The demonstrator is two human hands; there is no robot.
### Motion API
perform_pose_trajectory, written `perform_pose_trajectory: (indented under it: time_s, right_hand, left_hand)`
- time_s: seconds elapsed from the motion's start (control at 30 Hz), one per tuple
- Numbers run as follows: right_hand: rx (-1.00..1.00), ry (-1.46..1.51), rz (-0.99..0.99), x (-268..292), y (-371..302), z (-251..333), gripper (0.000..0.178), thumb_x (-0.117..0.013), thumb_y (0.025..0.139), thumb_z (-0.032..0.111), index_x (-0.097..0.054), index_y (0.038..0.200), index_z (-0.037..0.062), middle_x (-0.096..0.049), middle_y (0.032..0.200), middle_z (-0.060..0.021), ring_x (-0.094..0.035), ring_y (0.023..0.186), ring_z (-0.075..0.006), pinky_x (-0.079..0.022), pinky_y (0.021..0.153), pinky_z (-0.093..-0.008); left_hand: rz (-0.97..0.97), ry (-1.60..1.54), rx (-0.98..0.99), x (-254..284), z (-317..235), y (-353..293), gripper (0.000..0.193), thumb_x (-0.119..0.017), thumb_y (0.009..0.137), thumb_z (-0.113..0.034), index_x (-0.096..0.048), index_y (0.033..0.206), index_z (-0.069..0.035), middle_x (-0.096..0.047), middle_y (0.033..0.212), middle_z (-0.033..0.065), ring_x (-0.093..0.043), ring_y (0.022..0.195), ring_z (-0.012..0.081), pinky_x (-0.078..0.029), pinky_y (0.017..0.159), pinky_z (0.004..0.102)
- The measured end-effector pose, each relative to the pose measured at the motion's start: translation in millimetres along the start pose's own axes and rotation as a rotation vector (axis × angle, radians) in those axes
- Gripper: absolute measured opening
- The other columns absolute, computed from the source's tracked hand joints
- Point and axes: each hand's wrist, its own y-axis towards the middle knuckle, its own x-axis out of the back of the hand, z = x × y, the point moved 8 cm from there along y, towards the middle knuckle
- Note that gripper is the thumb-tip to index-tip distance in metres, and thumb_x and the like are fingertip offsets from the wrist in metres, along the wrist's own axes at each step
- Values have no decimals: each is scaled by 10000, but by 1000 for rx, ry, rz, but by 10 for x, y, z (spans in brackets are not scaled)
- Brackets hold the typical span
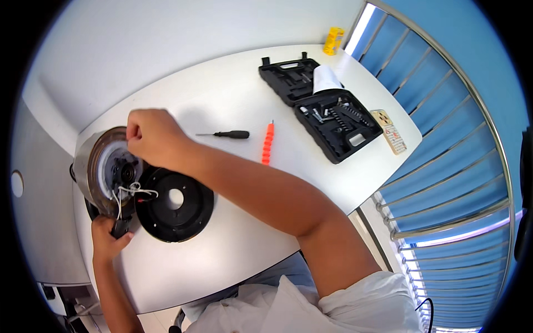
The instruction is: The person disassembles a stainless steel electric kettle, removes the base, and manipulates internal wires and components. They use a screwdriver to adjust parts inside the kettle and repeatedly reposition the base and kettle body while working on the wiring.
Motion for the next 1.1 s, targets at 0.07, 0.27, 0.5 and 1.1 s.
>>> perform_pose_trajectory:
  time_s: [0.07, 0.27, 0.5, 1.1]
  right_hand:
    - [-15, -102, 0, 491, 68, 148, 120, -647, 716, 78, -636, 828, 38, -640, 767, -102, -618, 689, -190, -488, 623, -309]
    - [-318, -694, -111, 2612, -541, -260, 176, -623, 794, 56, -679, 959, 29, -621, 782, -26, -531, 725, -105, -437, 662, -257]
    - [-583, -790, -261, 3662, -1625, -909, 123, -676, 766, 84, -685, 884, 52, -669, 798, -82, -624, 758, -199, -482, 704, -317]
    - [-680, -993, -105, 3639, -1730, -931, 409, -692, 714, 70, -624, 1116, 103, -608, 1008, -127, -593, 971, -281, -469, 879, -363]
  left_hand:
    - [-5, -55, 19, -1, 15, 15, 473, -727, 475, -384, -477, 588, 2, -462, 571, 162, -462, 581, 372, -359, 553, 415]
    - [19, -34, -2, -16, 52, 13, 569, -734, 515, -472, -462, 598, 21, -421, 565, 156, -433, 577, 351, -340, 551, 414]
    - [-120, -117, -15, 91, 5, 19, 657, -728, 586, -575, -519, 699, 38, -474, 690, 136, -443, 681, 300, -342, 599, 393]
    - [-41, -94, 33, 47, 210, -42, 744, -672, 696, -599, -601, 1089, 30, -585, 1036, 134, -528, 979, 267, -408, 861, 369]
